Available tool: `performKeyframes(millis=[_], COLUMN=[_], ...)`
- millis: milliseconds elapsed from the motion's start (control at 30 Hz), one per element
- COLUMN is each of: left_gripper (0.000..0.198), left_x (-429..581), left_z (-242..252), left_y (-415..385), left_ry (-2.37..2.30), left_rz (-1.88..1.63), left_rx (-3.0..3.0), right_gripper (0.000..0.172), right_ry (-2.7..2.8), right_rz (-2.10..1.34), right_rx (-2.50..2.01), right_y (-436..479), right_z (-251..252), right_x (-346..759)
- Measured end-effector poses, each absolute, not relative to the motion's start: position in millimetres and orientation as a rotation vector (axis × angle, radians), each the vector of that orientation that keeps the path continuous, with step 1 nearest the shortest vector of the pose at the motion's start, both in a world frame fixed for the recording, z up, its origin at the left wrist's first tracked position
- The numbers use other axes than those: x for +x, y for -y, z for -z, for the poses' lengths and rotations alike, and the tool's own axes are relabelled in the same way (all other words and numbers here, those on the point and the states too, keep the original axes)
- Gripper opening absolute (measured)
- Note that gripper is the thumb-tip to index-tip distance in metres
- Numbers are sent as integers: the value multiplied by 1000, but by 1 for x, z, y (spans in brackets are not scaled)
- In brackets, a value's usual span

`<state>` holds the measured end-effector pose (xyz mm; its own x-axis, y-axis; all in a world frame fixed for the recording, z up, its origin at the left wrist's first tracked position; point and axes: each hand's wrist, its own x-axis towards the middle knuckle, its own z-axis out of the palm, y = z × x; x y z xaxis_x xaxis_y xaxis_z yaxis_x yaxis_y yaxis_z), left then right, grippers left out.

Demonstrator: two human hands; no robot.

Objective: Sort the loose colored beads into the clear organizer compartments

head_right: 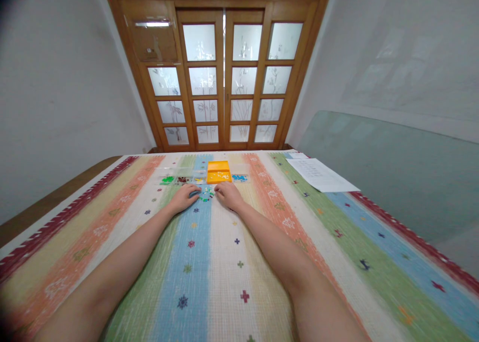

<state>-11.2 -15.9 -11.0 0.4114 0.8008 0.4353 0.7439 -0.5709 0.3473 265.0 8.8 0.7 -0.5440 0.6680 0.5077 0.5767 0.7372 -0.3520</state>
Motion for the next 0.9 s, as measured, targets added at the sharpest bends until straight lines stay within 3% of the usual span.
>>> performKeyframes(millis=[500, 900], left_gripper=[38, 41], left_x=[8, 11], left_z=[7, 3], left_y=[24, 26], left_ry=[-1314, -1286], left_rz=[-738, -693], left_rx=[2679, 2674], right_gripper=[13, 16], right_ry=[2179, 1861], right_rz=[-217, -156], right_rx=[-938, -1257], right_y=[-17, -38], right_z=[6, 6], right_x=[266, 290])
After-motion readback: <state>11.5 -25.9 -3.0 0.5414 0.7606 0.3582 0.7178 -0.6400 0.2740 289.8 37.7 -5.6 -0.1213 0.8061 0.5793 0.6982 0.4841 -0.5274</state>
